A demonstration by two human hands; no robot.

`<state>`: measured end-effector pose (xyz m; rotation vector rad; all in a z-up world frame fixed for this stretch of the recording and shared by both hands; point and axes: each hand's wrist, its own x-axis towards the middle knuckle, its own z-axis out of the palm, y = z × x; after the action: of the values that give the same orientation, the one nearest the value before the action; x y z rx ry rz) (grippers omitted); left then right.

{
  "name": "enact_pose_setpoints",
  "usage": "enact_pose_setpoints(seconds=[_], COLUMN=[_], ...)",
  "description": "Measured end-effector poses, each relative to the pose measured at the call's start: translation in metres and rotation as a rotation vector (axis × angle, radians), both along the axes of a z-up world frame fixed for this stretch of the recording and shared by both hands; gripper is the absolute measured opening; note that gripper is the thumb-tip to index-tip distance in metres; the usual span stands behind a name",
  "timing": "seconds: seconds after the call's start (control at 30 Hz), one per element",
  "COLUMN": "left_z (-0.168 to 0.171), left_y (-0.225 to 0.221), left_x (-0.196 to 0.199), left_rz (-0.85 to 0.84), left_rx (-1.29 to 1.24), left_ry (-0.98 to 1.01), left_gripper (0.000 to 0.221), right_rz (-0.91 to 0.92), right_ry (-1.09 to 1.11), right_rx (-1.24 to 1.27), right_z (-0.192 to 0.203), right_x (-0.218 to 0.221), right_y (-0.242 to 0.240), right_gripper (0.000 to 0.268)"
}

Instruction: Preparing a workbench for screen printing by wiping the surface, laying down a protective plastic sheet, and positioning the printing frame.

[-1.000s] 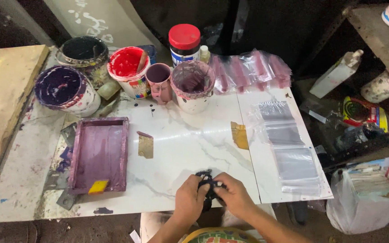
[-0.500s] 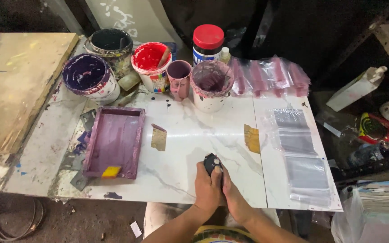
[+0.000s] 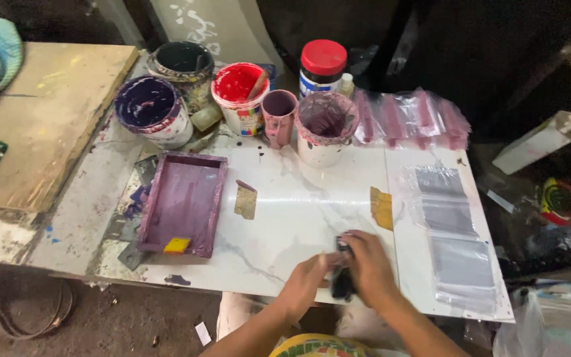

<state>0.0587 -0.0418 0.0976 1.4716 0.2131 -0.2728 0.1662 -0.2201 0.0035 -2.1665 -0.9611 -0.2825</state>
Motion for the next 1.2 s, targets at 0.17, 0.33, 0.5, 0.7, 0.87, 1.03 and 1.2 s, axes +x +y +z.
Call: enact_pose_setpoints(seconds=[0.17,0.33,0.5,0.7,0.87,1.03,1.2], left_z=[-0.099,-0.12,-0.123,-0.075,-0.104,-0.099,-0.098], left_y=[0.053,0.056,0.054,0.074,0.067,0.058,0.051], left_x=[-0.036,-0.063,-0.075,-0.046,-0.018,-0.013,-0.007], left_rz=[0.274,0.338,0.46,0.552,0.154,0.027,-0.082], left_rx=[1.242,1.947,0.828,0.88,1.214,1.481,1.437], left_ry=[-0.328,-0.394,-0.463,-0.695,-0.205,-0.224,-0.287], left_gripper=[0.059,0.112,0.104,0.086,0.092,0.086,0.084], right_rz=[-0.245,-0.21,0.088,0.454,0.137,-0.288,-0.165], right_ry=[0.002,0.022,-0.111,0.054,0.216,-0.065,0.049], right_rx=[-0.635,-0.695,-0.381,-0.483,-0.564,-0.89,-0.791], right_z=[0.004,0.022,-0.029,0.061,0.035,-0.006,0.003], right_x=[0.059,0.082,0.052,-0.057,-0.038,-0.048,-0.033], right_y=[0.013,0.105,0.185,0.129,0.011,-0.07,-0.012], right_gripper=[0.05,0.069,0.065,0.058,0.062,0.09,0.085])
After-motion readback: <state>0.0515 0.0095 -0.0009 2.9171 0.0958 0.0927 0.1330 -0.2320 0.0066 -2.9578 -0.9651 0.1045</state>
